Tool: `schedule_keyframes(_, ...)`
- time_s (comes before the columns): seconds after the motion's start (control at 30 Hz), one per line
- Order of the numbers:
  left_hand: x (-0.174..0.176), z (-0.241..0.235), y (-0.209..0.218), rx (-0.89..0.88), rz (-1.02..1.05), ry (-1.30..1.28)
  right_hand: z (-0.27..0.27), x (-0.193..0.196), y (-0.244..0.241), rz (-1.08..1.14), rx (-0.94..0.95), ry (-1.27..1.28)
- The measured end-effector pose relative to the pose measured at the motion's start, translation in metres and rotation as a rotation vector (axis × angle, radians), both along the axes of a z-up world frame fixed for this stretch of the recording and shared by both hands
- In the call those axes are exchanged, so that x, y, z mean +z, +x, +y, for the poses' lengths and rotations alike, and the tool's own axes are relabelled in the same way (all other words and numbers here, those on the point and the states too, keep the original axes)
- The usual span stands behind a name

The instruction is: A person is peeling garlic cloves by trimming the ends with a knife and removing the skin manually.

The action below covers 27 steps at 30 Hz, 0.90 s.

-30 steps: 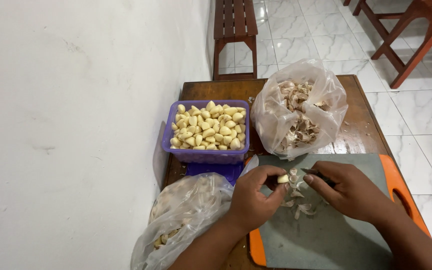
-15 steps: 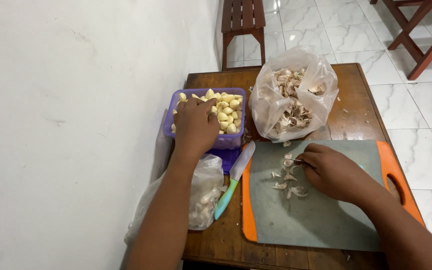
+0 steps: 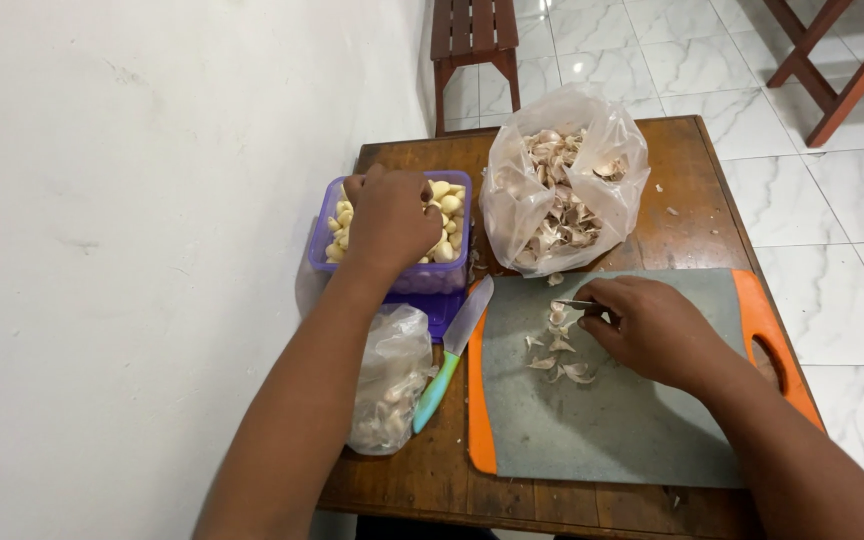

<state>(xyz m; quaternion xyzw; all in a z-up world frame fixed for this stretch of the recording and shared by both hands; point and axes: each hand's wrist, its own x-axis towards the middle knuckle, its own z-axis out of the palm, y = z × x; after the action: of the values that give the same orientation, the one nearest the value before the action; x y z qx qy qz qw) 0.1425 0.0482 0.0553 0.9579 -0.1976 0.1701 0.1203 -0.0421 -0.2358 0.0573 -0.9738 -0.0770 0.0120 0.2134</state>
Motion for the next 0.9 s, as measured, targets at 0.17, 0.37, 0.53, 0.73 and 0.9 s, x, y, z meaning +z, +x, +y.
schedule_keyframes(0.17, 0.012, -0.004, -0.024, -0.068, -0.184, -0.318, 0.003, 0.004, -0.002, -0.001, -0.017, 0.070)
schedule_keyframes(0.37, 0.029, -0.011, -0.071, -0.165, 0.160, -0.700, 0.004, 0.018, -0.011, 0.113, 0.002, 0.259)
schedule_keyframes(0.53, 0.025, -0.023, -0.122, -0.563, 0.441, -1.095, 0.001, 0.018, -0.013, 0.132, -0.013, 0.423)
schedule_keyframes(0.73, -0.033, -0.040, -0.146, -0.660, 0.900, -1.387, 0.009, 0.005, -0.017, -0.062, 0.087, 0.627)
schedule_keyframes(0.9, -0.056, -0.050, -0.147, -0.683, 0.979, -1.461, 0.010, 0.002, -0.015, -0.110, 0.204, 0.450)
